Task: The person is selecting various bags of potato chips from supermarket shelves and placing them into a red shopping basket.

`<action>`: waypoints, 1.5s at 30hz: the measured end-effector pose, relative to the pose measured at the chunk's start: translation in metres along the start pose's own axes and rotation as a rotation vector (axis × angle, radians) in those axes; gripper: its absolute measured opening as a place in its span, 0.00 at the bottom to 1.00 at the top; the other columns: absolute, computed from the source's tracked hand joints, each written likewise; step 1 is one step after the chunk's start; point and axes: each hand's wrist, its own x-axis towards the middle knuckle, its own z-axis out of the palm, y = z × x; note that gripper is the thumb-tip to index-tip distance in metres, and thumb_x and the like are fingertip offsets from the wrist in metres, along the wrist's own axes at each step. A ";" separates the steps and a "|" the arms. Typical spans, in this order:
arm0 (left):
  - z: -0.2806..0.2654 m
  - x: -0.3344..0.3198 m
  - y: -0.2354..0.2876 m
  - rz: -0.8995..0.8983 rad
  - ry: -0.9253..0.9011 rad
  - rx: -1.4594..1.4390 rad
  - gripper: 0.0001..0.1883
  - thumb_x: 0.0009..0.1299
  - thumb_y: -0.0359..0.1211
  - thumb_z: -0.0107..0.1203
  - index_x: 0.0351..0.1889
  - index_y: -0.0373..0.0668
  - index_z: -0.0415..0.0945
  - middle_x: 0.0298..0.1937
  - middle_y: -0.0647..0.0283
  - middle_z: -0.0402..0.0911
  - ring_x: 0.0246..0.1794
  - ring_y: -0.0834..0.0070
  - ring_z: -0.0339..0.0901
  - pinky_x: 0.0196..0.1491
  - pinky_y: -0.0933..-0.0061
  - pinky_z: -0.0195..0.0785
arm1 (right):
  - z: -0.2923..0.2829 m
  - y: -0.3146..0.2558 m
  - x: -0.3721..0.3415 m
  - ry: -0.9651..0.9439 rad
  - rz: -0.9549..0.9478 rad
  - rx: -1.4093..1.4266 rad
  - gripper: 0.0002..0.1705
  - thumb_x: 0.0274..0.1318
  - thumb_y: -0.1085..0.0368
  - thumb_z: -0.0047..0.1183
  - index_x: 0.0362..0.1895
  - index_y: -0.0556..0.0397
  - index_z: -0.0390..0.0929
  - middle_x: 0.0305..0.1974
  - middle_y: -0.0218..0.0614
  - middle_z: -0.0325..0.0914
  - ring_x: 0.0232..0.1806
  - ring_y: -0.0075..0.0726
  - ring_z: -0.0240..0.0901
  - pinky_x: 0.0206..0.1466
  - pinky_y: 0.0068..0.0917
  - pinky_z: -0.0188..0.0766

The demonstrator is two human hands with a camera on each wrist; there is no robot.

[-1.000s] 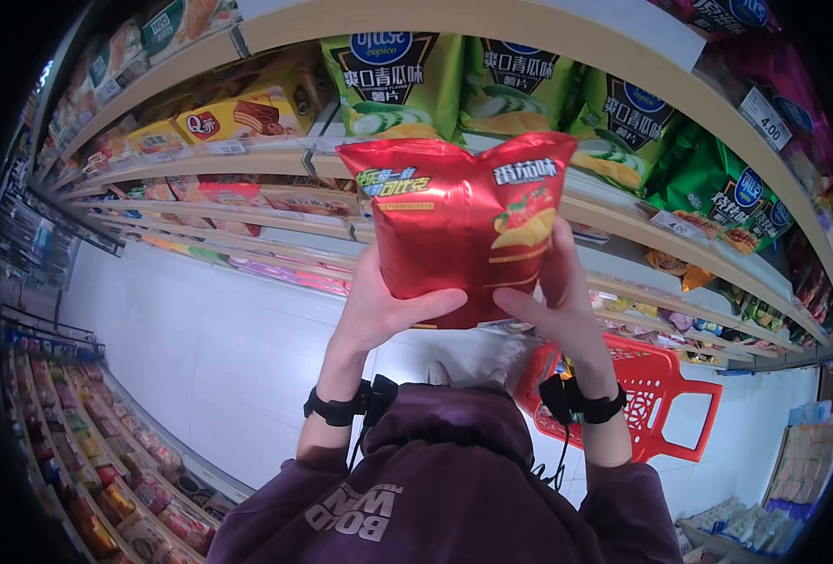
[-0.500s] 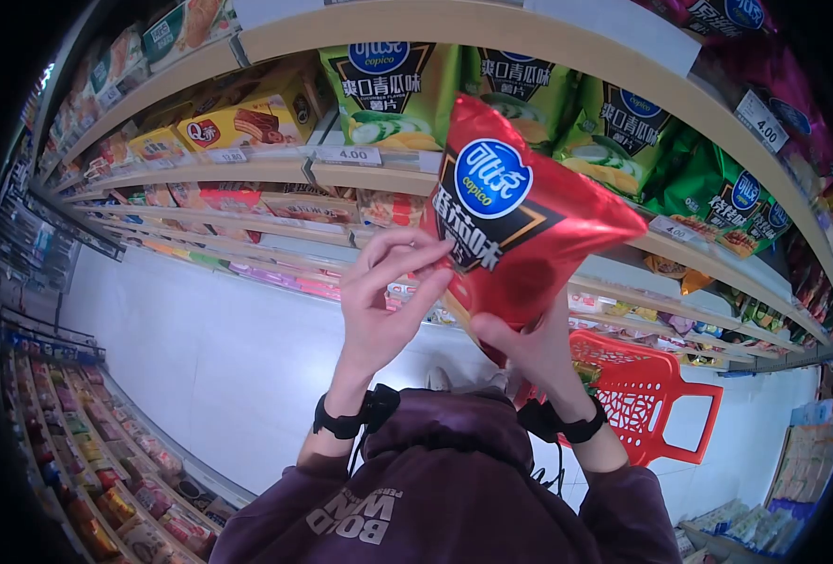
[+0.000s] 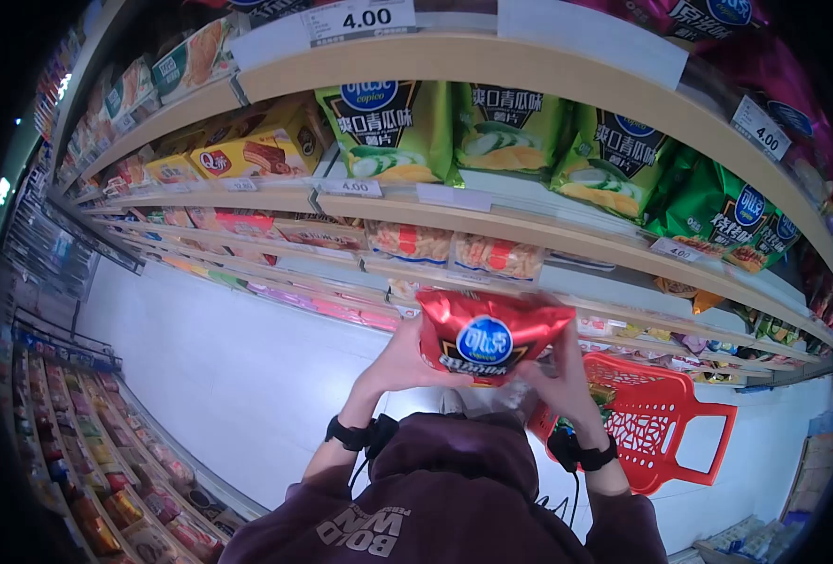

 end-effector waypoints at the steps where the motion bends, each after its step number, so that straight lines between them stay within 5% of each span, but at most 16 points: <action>1: 0.003 0.002 -0.008 -0.015 -0.014 0.135 0.43 0.41 0.34 0.77 0.57 0.37 0.67 0.53 0.57 0.75 0.55 0.69 0.73 0.59 0.68 0.64 | -0.008 0.003 0.000 0.071 -0.039 0.029 0.45 0.42 0.66 0.67 0.65 0.55 0.57 0.61 0.40 0.65 0.61 0.37 0.64 0.62 0.34 0.63; 2: 0.009 0.002 -0.013 -0.011 -0.003 0.173 0.43 0.41 0.36 0.77 0.56 0.37 0.68 0.52 0.56 0.76 0.54 0.68 0.74 0.58 0.68 0.65 | -0.018 -0.004 0.000 0.124 -0.088 -0.151 0.34 0.44 0.66 0.65 0.58 0.53 0.68 0.55 0.38 0.73 0.54 0.39 0.71 0.57 0.32 0.67; 5: 0.034 0.009 -0.004 -0.001 -0.045 0.256 0.42 0.41 0.39 0.76 0.54 0.36 0.69 0.49 0.54 0.78 0.51 0.64 0.77 0.55 0.67 0.68 | -0.054 0.004 -0.013 -0.146 -0.117 -0.546 0.20 0.47 0.66 0.63 0.47 0.53 0.77 0.43 0.38 0.80 0.44 0.41 0.77 0.48 0.32 0.72; 6: 0.042 0.012 -0.011 0.003 -0.093 0.268 0.42 0.41 0.40 0.76 0.54 0.36 0.69 0.48 0.53 0.79 0.50 0.63 0.78 0.54 0.67 0.69 | -0.053 0.003 -0.018 -0.076 -0.222 -0.592 0.11 0.51 0.64 0.60 0.39 0.53 0.80 0.33 0.38 0.81 0.36 0.43 0.78 0.41 0.33 0.74; 13: 0.118 0.030 -0.040 -0.048 -0.359 0.176 0.40 0.41 0.41 0.75 0.52 0.36 0.69 0.45 0.53 0.79 0.47 0.62 0.79 0.51 0.67 0.70 | -0.104 0.034 -0.085 -0.262 -0.088 -1.035 0.11 0.54 0.64 0.54 0.37 0.56 0.71 0.31 0.39 0.74 0.33 0.42 0.76 0.35 0.34 0.73; 17: 0.163 0.039 -0.054 -0.082 -0.474 0.169 0.39 0.40 0.41 0.74 0.50 0.38 0.70 0.42 0.52 0.80 0.43 0.56 0.79 0.49 0.63 0.70 | -0.137 0.043 -0.115 -0.366 -0.064 -1.017 0.10 0.52 0.68 0.52 0.36 0.57 0.67 0.31 0.40 0.70 0.37 0.44 0.74 0.38 0.35 0.72; 22: 0.222 0.051 -0.085 -0.036 -0.458 0.229 0.40 0.43 0.42 0.74 0.53 0.38 0.69 0.48 0.52 0.78 0.50 0.59 0.77 0.54 0.65 0.69 | -0.183 0.090 -0.161 -0.306 0.090 -0.816 0.09 0.54 0.68 0.51 0.36 0.57 0.67 0.35 0.47 0.73 0.39 0.53 0.72 0.42 0.43 0.71; 25: 0.234 0.040 -0.113 0.004 -0.330 0.537 0.36 0.52 0.42 0.69 0.57 0.38 0.67 0.54 0.49 0.74 0.57 0.57 0.72 0.59 0.60 0.64 | -0.209 0.122 -0.195 -0.275 0.174 -0.835 0.09 0.55 0.67 0.51 0.37 0.57 0.66 0.35 0.48 0.74 0.40 0.53 0.73 0.42 0.44 0.71; 27: 0.230 0.012 -0.175 -0.167 -0.187 0.596 0.28 0.60 0.41 0.64 0.55 0.37 0.69 0.51 0.49 0.77 0.53 0.57 0.75 0.56 0.61 0.67 | -0.226 0.146 -0.219 -0.217 0.255 -0.850 0.08 0.59 0.66 0.48 0.36 0.57 0.65 0.33 0.51 0.74 0.37 0.57 0.74 0.38 0.46 0.71; 31: 0.195 -0.097 -0.253 -0.895 -0.082 0.593 0.21 0.64 0.45 0.57 0.47 0.37 0.75 0.45 0.48 0.81 0.49 0.55 0.78 0.52 0.62 0.71 | -0.262 0.227 -0.276 -0.031 0.507 -0.799 0.08 0.62 0.66 0.45 0.36 0.58 0.64 0.32 0.56 0.74 0.34 0.63 0.73 0.33 0.51 0.71; 32: 0.184 -0.135 -0.268 -0.959 -0.132 0.660 0.22 0.63 0.47 0.56 0.46 0.38 0.76 0.44 0.48 0.81 0.48 0.55 0.78 0.53 0.61 0.70 | -0.270 0.251 -0.289 0.029 0.571 -0.779 0.08 0.62 0.66 0.45 0.36 0.58 0.64 0.32 0.56 0.74 0.34 0.64 0.74 0.33 0.51 0.70; 33: 0.177 -0.170 -0.274 -1.138 -0.164 0.648 0.23 0.63 0.47 0.56 0.47 0.39 0.76 0.44 0.48 0.81 0.48 0.55 0.78 0.54 0.60 0.69 | -0.278 0.274 -0.298 0.092 0.632 -0.758 0.08 0.62 0.65 0.44 0.36 0.58 0.63 0.32 0.57 0.75 0.34 0.65 0.74 0.34 0.52 0.70; 37: 0.175 -0.246 -0.232 -1.309 -0.266 0.563 0.23 0.63 0.45 0.55 0.48 0.36 0.75 0.34 0.52 0.83 0.40 0.62 0.81 0.49 0.64 0.72 | -0.298 0.355 -0.325 0.324 0.753 -0.680 0.10 0.63 0.62 0.44 0.37 0.58 0.67 0.30 0.59 0.76 0.35 0.67 0.74 0.37 0.55 0.68; 41: 0.189 -0.249 -0.226 -1.256 -0.184 0.563 0.22 0.64 0.43 0.56 0.49 0.34 0.74 0.32 0.52 0.84 0.38 0.61 0.82 0.44 0.65 0.74 | -0.317 0.398 -0.330 0.339 0.886 -0.743 0.15 0.63 0.58 0.44 0.40 0.60 0.68 0.33 0.58 0.78 0.38 0.64 0.75 0.40 0.53 0.70; 45: 0.196 -0.207 -0.250 -0.946 -0.135 0.572 0.22 0.64 0.42 0.58 0.49 0.35 0.73 0.33 0.48 0.83 0.38 0.56 0.81 0.42 0.62 0.74 | -0.328 0.393 -0.339 0.269 1.065 -0.821 0.23 0.62 0.53 0.41 0.41 0.64 0.68 0.36 0.60 0.78 0.40 0.65 0.76 0.44 0.53 0.72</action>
